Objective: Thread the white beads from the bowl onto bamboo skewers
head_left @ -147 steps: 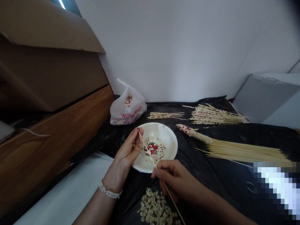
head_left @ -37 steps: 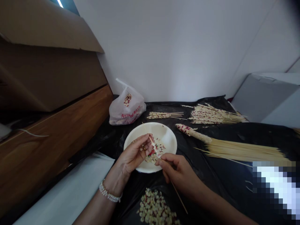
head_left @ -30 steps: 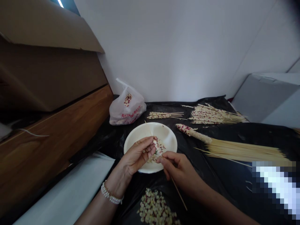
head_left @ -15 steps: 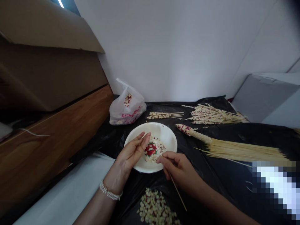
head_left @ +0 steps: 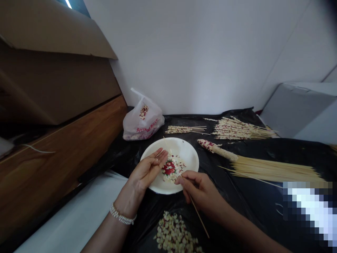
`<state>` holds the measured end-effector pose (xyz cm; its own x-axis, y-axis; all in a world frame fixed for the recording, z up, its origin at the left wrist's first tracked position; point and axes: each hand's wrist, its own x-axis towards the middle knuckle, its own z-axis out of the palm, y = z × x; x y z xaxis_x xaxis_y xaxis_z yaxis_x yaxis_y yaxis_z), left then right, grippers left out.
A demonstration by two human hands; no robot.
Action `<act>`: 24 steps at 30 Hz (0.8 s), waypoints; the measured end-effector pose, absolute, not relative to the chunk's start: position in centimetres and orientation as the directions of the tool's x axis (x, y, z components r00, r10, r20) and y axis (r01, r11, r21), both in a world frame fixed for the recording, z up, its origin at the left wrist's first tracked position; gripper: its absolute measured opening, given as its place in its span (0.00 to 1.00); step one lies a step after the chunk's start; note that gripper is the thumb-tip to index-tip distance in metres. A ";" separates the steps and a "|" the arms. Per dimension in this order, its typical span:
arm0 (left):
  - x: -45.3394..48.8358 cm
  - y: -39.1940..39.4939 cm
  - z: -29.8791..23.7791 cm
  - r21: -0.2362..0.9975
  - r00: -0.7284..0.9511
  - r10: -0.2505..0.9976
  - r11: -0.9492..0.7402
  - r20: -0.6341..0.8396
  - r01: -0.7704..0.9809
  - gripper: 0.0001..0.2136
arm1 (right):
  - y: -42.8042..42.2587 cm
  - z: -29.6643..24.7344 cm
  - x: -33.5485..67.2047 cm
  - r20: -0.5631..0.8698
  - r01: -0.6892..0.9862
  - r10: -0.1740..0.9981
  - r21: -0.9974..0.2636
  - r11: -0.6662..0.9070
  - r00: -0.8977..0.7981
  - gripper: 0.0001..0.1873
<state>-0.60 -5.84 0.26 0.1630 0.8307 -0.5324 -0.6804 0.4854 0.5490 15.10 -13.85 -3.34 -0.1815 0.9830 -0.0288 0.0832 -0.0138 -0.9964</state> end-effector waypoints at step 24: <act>-1.7 -3.8 -1.8 0.570 0.194 0.885 0.427 -0.424 -0.702 0.14 | -14.3 -2.8 14.8 -0.066 0.055 0.976 -0.997 -0.055 -0.208 0.14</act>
